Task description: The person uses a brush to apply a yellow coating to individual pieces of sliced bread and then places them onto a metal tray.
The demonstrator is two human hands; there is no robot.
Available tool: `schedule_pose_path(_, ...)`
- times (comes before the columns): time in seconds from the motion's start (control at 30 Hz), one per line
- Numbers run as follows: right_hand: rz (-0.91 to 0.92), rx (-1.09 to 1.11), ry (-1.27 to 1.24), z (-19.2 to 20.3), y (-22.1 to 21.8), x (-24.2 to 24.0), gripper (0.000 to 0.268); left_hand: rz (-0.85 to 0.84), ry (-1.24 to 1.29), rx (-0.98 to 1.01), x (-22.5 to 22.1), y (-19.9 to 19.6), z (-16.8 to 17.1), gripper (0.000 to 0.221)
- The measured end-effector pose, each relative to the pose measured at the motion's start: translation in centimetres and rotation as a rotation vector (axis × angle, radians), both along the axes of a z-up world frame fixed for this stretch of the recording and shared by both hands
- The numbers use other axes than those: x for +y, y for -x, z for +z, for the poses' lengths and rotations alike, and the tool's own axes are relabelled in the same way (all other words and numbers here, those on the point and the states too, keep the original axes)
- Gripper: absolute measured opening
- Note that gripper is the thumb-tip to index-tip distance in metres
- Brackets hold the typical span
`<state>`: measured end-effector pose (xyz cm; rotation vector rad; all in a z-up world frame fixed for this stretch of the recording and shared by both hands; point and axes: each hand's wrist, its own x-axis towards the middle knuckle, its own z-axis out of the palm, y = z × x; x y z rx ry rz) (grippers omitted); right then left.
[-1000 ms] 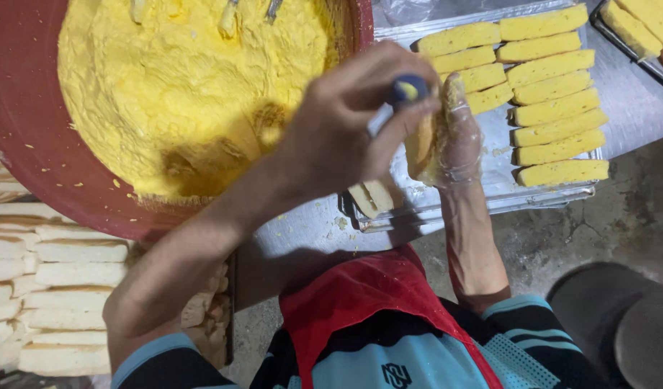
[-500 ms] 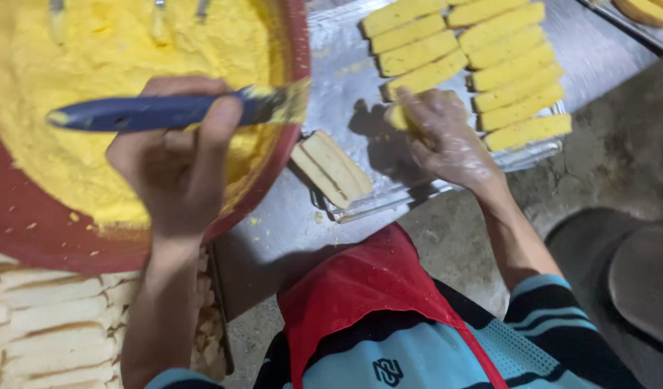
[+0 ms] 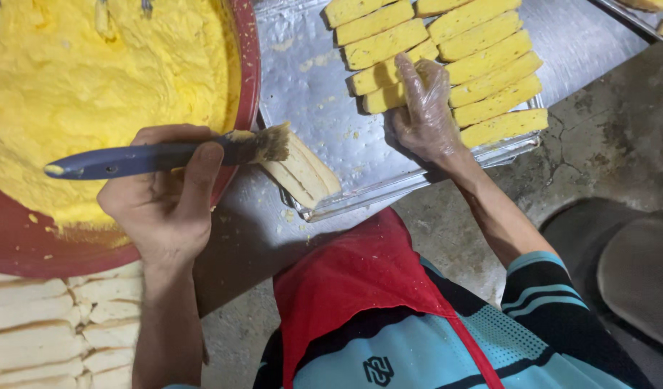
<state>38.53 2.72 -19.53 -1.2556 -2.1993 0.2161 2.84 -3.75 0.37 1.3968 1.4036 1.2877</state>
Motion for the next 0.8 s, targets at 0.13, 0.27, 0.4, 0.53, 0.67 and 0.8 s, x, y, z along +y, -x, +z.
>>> schedule_pose_path(0.13, 0.012, -0.006, 0.139, 0.9, -0.6, -0.6, 0.057, -0.012, -0.001, -0.090, -1.0, -0.2, -0.7, 0.008)
schedule_pose_path(0.27, 0.043, -0.039, 0.167, 2.2, -0.3, -1.0, 0.050, 0.041, 0.033, -0.088, -1.4, 0.1, -1.2, 0.009)
schedule_pose_path(0.4, 0.001, -0.031, 0.155, 2.3, 0.1, -0.7, 0.051, 0.113, 0.084, -0.189, -1.9, 0.4, -2.0, 0.018)
schedule_pose_path(0.53, -0.045, -0.059, 0.138, 3.5, 1.3, -0.6, 0.050, 0.082, 0.022, -0.134, -1.9, 0.7, -2.3, 0.011)
schedule_pose_path(0.67, -0.080, -0.048, 0.187, 4.9, 2.5, -0.5, 0.048, 0.071, -0.034, 0.029, -2.2, 1.3, -2.0, 0.011)
schedule_pose_path(0.8, 0.024, 0.201, 0.227, 5.9, 3.5, -2.6, 0.043, 0.130, -0.021, -0.097, -3.3, 3.4, -1.7, 0.013)
